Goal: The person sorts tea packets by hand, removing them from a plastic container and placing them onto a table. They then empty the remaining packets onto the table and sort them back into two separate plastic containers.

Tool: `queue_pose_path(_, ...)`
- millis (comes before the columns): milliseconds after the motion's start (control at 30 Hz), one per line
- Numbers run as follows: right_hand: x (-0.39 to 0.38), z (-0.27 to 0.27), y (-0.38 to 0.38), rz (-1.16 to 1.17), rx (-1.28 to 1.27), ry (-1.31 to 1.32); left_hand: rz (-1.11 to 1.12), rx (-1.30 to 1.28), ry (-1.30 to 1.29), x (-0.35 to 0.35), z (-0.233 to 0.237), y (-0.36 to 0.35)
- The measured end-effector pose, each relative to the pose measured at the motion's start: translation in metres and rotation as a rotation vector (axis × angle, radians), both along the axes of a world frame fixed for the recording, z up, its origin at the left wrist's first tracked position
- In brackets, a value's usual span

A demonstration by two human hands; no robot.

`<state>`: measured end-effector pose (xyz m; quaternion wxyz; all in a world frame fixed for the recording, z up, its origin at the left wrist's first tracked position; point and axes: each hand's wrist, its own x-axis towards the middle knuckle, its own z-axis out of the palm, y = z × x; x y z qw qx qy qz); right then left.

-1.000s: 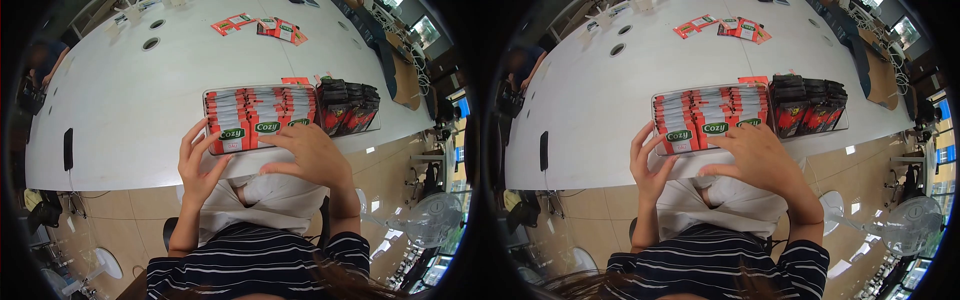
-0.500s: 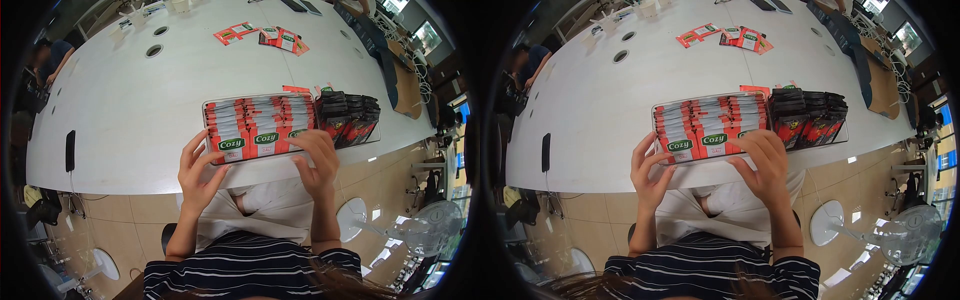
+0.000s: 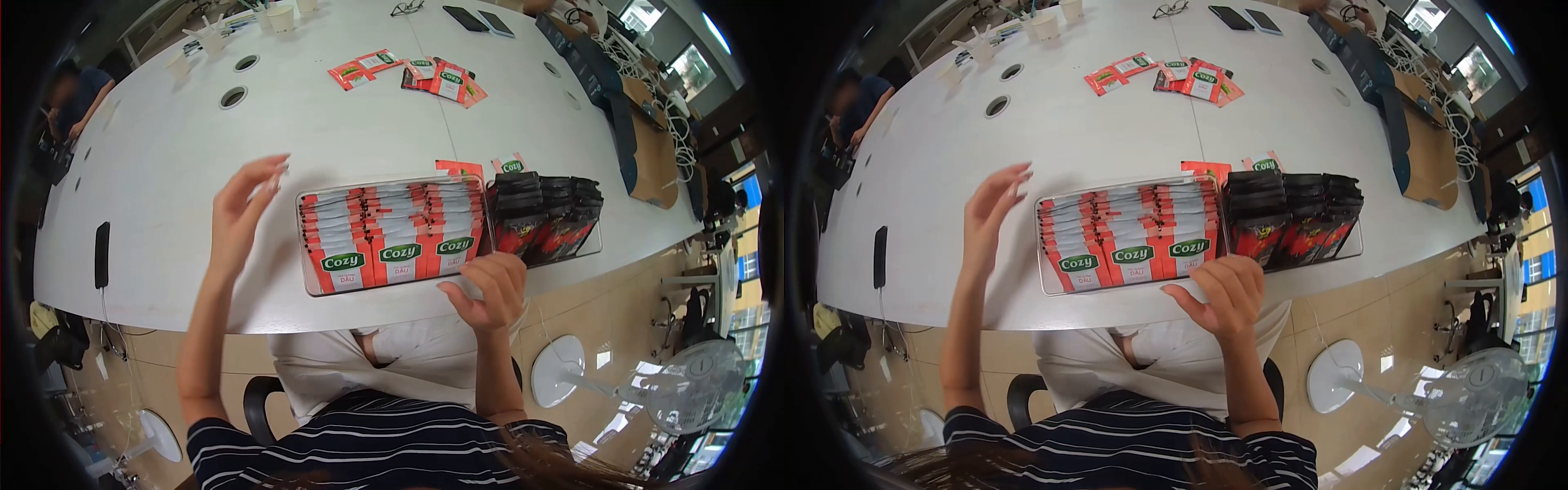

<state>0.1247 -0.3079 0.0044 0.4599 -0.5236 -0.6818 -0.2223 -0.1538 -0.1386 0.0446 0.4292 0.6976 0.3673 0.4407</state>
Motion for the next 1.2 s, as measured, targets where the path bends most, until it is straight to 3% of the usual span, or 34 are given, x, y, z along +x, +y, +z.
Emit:
queue_pose_path(133, -0.003, -0.003, 0.000, -0.005, 0.015, -0.026, -0.189, 0.050, 0.204, 0.031, 0.004, 0.075)
queue_pose_path(267, 0.001, -0.004, 0.000, -0.021, 0.013, -0.084, -0.262, 0.302, 0.450, 0.101, -0.009, 0.138)
queue_pose_path(333, -0.001, -0.005, 0.001, -0.033, 0.007, -0.104, -0.276, 0.578, 0.566, 0.142, -0.037, 0.175)
queue_pose_path(467, 0.002, -0.005, -0.001, -0.026, -0.024, -0.130, -0.329, 0.800, 0.683, 0.210, -0.054, 0.215)
queue_pose_path(533, 0.000, -0.004, -0.002, -0.027, -0.036, -0.116, -0.282, 0.946, 0.706, 0.234, -0.056, 0.222)
queue_pose_path(733, 0.000, -0.005, -0.003, -0.036, -0.062, -0.112, -0.160, 1.007, 1.041, 0.251, -0.044, 0.221)
queue_pose_path(833, 0.000, -0.006, -0.003, -0.031, -0.072, -0.103, -0.141, 1.236, 0.964, 0.245, -0.043, 0.238)
queue_pose_path(933, 0.000, -0.004, -0.004, -0.027, -0.085, -0.094, 0.024, 1.018, 0.947, 0.245, -0.024, 0.235)
queue_pose_path(1067, 0.000, -0.003, -0.003, -0.012, -0.079, -0.076, -0.081, 1.294, 0.755, 0.259, -0.012, 0.219)
queue_pose_path(1167, -0.001, -0.003, -0.003, -0.010, -0.086, -0.067, -0.267, 1.665, 0.950, 0.281, -0.030, 0.215)
queue_pose_path(1200, -0.001, -0.002, -0.003, -0.011, -0.089, -0.065, -0.278, 1.651, 1.027, 0.285, -0.031, 0.211)
